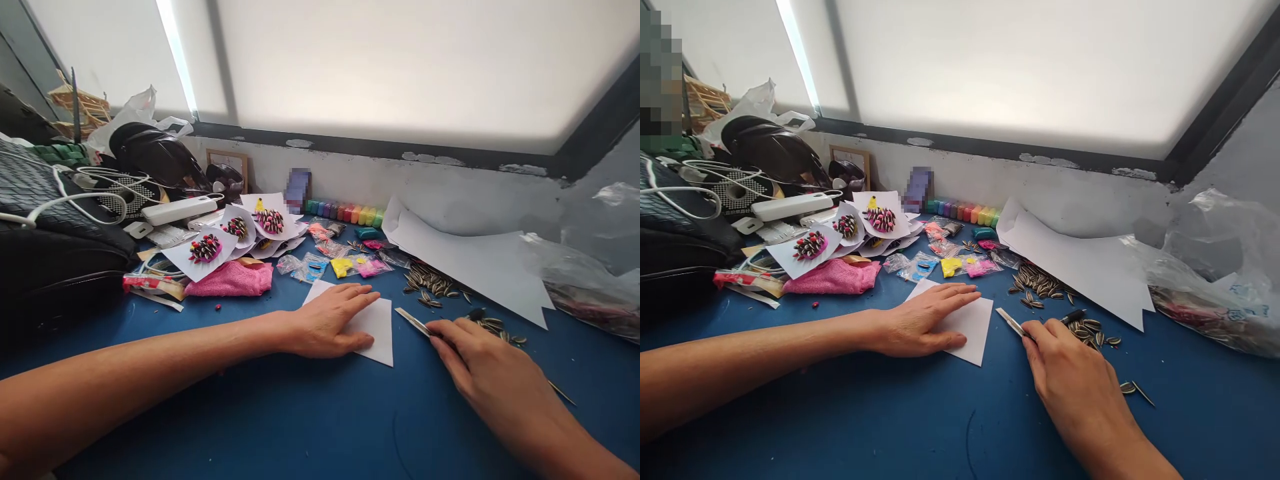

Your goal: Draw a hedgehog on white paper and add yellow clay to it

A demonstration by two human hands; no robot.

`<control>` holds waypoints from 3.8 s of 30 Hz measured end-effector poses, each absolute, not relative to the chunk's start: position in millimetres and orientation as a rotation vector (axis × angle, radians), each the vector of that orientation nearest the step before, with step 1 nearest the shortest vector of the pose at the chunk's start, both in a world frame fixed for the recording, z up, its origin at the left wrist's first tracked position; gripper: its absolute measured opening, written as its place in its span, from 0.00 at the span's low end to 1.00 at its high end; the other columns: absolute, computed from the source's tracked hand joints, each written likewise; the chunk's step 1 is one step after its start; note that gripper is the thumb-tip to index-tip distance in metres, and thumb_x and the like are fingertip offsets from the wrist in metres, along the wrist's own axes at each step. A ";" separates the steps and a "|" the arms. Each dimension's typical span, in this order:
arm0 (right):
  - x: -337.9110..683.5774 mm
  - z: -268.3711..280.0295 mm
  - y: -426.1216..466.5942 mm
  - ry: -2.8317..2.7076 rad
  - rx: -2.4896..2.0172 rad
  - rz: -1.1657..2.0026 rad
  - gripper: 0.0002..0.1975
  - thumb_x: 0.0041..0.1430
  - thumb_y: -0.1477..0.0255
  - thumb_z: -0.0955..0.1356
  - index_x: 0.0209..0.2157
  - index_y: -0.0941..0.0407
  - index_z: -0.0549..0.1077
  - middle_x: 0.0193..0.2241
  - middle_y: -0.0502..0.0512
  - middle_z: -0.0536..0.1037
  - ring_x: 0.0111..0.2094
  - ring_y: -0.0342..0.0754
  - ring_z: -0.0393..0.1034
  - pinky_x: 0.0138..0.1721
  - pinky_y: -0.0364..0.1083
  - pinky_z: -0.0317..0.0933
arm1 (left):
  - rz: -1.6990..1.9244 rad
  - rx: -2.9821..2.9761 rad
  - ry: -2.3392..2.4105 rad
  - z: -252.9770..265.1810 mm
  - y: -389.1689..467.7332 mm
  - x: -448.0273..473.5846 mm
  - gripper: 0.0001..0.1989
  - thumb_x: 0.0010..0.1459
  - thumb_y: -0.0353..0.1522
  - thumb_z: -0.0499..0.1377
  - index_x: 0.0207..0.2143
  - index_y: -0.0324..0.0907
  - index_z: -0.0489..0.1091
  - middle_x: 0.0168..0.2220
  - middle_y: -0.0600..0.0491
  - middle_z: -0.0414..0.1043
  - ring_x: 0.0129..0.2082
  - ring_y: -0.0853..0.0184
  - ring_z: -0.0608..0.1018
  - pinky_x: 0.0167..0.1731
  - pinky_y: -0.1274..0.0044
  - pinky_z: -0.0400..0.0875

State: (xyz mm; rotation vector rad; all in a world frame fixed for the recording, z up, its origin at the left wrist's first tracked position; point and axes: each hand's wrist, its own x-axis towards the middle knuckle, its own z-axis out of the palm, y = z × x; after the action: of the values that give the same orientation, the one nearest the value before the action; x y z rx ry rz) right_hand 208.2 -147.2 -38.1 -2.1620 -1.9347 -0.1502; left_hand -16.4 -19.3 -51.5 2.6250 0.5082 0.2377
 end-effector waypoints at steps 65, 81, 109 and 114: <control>205.9 -40.8 -151.4 -2.021 -1.938 -0.587 0.31 0.70 0.54 0.50 0.40 0.51 0.80 0.34 0.54 0.77 0.23 0.44 0.74 0.16 0.41 0.60 | 0.355 2.790 0.401 -59.6 -22.2 -20.8 0.30 0.67 0.44 0.51 0.64 0.34 0.59 0.67 0.36 0.53 0.68 0.49 0.58 0.65 0.60 0.52; 205.2 -45.2 -151.0 -2.080 -1.890 -0.659 0.29 0.71 0.57 0.51 0.39 0.52 0.80 0.32 0.53 0.77 0.20 0.42 0.72 0.15 0.41 0.62 | 0.331 2.788 0.388 -57.8 -22.2 -20.1 0.31 0.67 0.43 0.51 0.66 0.34 0.57 0.69 0.39 0.50 0.69 0.51 0.55 0.67 0.62 0.49; 199.5 -38.0 -152.5 -2.145 -1.757 -0.874 0.29 0.72 0.59 0.51 0.39 0.55 0.78 0.31 0.52 0.76 0.18 0.41 0.74 0.12 0.41 0.62 | 0.353 2.896 0.376 -61.9 -21.4 -19.2 0.27 0.69 0.42 0.51 0.64 0.37 0.60 0.68 0.41 0.55 0.68 0.50 0.58 0.66 0.62 0.52; 200.8 -37.7 -152.7 -2.141 -1.765 -0.903 0.30 0.72 0.59 0.50 0.38 0.55 0.79 0.31 0.52 0.77 0.19 0.42 0.74 0.13 0.41 0.64 | 0.366 2.907 0.364 -62.2 -21.4 -19.2 0.27 0.69 0.42 0.50 0.64 0.36 0.61 0.67 0.41 0.56 0.67 0.50 0.59 0.66 0.61 0.52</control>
State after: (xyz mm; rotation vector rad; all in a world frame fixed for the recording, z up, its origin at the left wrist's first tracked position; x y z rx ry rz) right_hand 200.8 -152.7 -37.7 -1.7647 -2.1410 -0.9031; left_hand -19.2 -21.4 -62.2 2.9066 0.3643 0.3658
